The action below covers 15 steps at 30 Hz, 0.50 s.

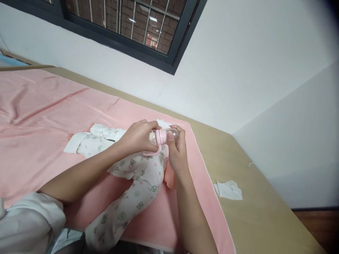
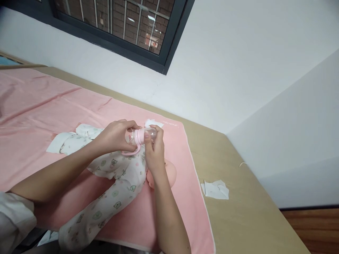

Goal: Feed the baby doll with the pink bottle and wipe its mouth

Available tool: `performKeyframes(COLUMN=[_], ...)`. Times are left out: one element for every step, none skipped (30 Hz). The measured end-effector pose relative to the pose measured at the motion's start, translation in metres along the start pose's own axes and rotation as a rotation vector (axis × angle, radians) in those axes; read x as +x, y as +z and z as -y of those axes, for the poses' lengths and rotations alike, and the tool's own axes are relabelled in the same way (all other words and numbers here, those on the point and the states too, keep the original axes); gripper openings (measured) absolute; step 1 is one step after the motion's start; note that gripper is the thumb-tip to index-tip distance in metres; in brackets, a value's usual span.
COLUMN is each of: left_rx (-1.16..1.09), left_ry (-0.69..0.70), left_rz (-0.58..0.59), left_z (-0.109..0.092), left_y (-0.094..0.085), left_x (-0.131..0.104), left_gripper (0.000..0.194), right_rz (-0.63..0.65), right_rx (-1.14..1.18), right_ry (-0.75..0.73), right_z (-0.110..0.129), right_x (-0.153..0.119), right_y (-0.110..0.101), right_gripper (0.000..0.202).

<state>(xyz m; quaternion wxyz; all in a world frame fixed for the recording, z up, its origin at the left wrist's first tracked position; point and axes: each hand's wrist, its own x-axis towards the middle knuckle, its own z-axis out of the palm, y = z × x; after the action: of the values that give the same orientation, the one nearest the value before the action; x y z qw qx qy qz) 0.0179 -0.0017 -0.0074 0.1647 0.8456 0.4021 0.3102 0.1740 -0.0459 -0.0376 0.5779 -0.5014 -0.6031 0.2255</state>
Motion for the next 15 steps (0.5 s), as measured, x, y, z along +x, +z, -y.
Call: performKeyframes(left_rx=[0.002, 0.003, 0.002, -0.001, -0.005, -0.01, -0.014, -0.017, -0.017, -0.017, -0.015, -0.014, -0.015, -0.023, -0.037], left_ry=[0.002, 0.005, 0.008, 0.01, 0.009, 0.009, 0.01, 0.011, 0.015, 0.02, 0.025, 0.029, 0.032, 0.037, 0.046], left_rz=[-0.003, -0.007, -0.01, -0.012, -0.014, -0.015, -0.014, -0.012, -0.01, -0.008, -0.008, -0.012, -0.02, -0.033, -0.046], left_z=[0.0004, 0.0007, 0.0011, 0.0014, 0.0016, 0.0017, 0.0016, 0.0015, 0.0012, 0.0008, 0.0004, -0.0002, -0.0009, -0.0017, -0.0026], left_y=[0.0002, 0.0004, 0.0006, 0.0006, 0.0004, 0.0, -0.0006, -0.0013, -0.002, -0.0026, -0.0028, -0.0026, -0.0019, -0.0006, 0.0012], left_x=[0.0002, 0.0004, 0.0005, 0.0007, 0.0008, 0.0008, 0.0007, 0.0005, 0.0002, -0.0001, -0.0005, -0.0009, -0.0011, -0.0013, -0.0014], left_gripper=[0.041, 0.042, 0.042, 0.042, 0.042, 0.041, 0.041, 0.04, 0.04, 0.04, 0.04, 0.041, 0.042, 0.043, 0.045], right_rz=[-0.003, -0.003, 0.002, 0.009, 0.017, 0.025, 0.032, 0.036, 0.036, 0.037, 0.038, 0.04, 0.044, 0.048, 0.051], right_rx=[0.002, 0.005, 0.014, 0.029, 0.045, 0.062, 0.077, 0.089, 0.097, 0.104, 0.111, 0.12, 0.127, 0.127, 0.12], right_ry=[-0.004, -0.005, 0.0, 0.01, 0.025, 0.042, 0.058, 0.069, 0.074, 0.077, 0.076, 0.072, 0.066, 0.057, 0.045], right_z=[-0.0002, -0.0003, -0.0004, -0.0005, -0.0007, -0.0009, -0.0011, -0.0014, -0.0017, -0.0018, -0.0017, -0.0012, -0.0003, 0.0011, 0.003], right_x=[0.0, 0.0, 0.0, -0.0001, -0.0002, -0.0004, -0.0007, -0.0009, -0.001, -0.001, -0.0008, -0.0004, 0.0002, 0.0008, 0.0016], right_y=[0.0003, 0.0005, 0.0006, 0.0008, 0.001, 0.0013, 0.0017, 0.0022, 0.0025, 0.0027, 0.0026, 0.0019, 0.0006, -0.0013, -0.0039], right_gripper=[0.038, 0.038, 0.038, 0.039, 0.04, 0.04, 0.041, 0.042, 0.043, 0.043, 0.044, 0.044, 0.043, 0.043, 0.043])
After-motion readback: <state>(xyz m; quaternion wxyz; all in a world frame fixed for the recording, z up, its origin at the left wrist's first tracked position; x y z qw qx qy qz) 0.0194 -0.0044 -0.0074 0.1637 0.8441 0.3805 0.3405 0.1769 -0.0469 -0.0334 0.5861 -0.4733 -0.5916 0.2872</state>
